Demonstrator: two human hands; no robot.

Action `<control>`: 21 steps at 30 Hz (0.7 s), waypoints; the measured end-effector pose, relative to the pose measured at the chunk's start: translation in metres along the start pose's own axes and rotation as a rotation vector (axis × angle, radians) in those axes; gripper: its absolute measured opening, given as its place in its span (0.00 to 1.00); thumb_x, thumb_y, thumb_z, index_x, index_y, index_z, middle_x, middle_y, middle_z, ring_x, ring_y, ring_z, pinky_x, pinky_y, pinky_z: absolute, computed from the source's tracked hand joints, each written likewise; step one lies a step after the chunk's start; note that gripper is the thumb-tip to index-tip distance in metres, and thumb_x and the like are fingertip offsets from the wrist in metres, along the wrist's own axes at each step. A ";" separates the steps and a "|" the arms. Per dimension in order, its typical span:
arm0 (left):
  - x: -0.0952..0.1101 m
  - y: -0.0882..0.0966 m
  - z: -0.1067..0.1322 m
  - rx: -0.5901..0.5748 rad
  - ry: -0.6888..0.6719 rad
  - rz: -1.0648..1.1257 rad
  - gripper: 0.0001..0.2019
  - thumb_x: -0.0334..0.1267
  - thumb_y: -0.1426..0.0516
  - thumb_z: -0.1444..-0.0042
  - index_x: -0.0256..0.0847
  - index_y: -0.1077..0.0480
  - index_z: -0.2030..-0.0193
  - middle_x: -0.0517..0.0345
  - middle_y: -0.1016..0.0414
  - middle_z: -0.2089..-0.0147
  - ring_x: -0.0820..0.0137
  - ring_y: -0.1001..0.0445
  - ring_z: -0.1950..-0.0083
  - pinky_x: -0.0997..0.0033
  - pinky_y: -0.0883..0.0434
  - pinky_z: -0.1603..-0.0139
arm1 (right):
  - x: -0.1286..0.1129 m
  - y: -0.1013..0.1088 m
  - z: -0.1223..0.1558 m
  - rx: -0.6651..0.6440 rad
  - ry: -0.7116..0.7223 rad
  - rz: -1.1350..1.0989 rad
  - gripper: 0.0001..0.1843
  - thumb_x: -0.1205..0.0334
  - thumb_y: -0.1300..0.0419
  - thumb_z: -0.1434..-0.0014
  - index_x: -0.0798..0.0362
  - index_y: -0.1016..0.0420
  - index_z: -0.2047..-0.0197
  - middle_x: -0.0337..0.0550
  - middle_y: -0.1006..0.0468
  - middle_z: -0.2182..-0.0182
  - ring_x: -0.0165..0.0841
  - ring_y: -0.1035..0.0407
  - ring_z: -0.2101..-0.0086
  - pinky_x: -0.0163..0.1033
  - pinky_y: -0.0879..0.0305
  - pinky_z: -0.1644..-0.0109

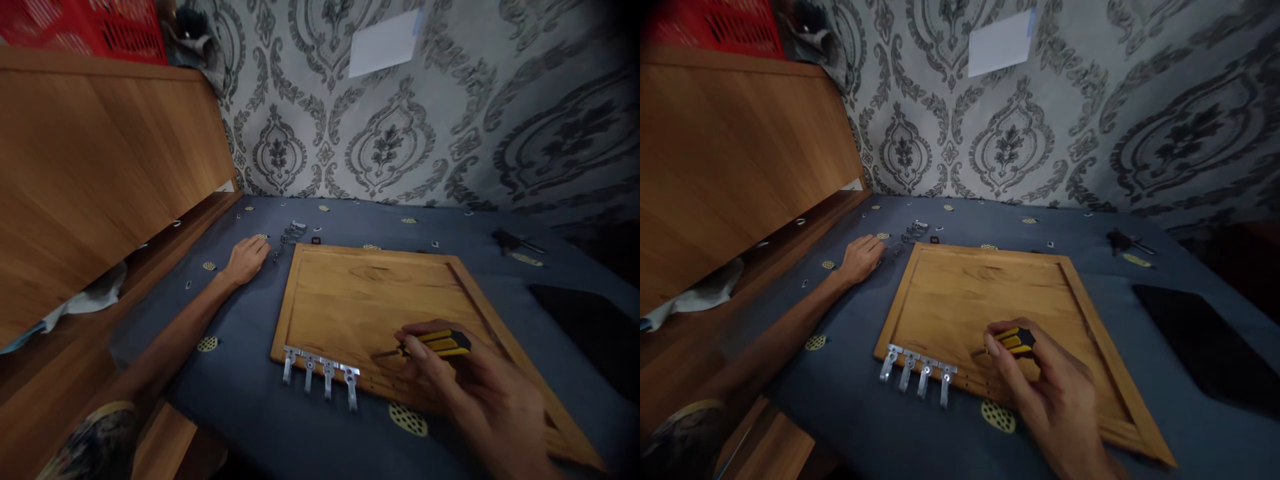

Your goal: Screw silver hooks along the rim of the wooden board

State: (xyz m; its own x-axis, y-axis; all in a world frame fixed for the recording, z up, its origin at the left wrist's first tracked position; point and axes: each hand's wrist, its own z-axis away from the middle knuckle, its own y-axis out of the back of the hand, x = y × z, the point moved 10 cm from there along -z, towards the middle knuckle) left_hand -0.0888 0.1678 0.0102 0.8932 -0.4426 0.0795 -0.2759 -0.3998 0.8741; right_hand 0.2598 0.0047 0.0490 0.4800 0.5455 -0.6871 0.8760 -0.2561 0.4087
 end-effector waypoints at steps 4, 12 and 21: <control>0.001 0.025 0.000 0.127 0.089 0.140 0.10 0.36 0.42 0.26 0.41 0.23 0.61 0.47 0.17 0.57 0.59 0.19 0.51 0.59 0.22 0.45 | -0.001 0.003 0.001 0.011 0.033 0.038 0.19 0.40 0.36 0.27 0.44 0.16 0.62 0.40 0.12 0.68 0.37 0.16 0.72 0.38 0.21 0.69; 0.075 0.026 -0.009 -0.028 0.096 0.718 0.13 0.47 0.42 0.29 0.39 0.23 0.58 0.52 0.14 0.62 0.66 0.16 0.63 0.69 0.19 0.62 | 0.001 0.001 -0.008 0.021 -0.076 -0.120 0.22 0.37 0.39 0.25 0.44 0.13 0.57 0.43 0.09 0.59 0.38 0.13 0.58 0.40 0.17 0.53; 0.183 0.021 -0.006 -0.576 -0.008 1.271 0.10 0.40 0.31 0.38 0.38 0.25 0.62 0.55 0.15 0.64 0.70 0.16 0.62 0.67 0.17 0.52 | -0.016 0.009 -0.012 -0.127 -0.148 -0.001 0.10 0.48 0.29 0.32 0.44 0.14 0.53 0.40 0.17 0.66 0.35 0.25 0.69 0.41 0.27 0.62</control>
State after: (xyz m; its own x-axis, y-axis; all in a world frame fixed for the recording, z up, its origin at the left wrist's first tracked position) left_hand 0.0715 0.0834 0.0460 0.1420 -0.2542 0.9567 -0.7017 0.6558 0.2784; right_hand 0.2599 0.0034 0.0709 0.4890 0.4195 -0.7648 0.8681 -0.1481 0.4738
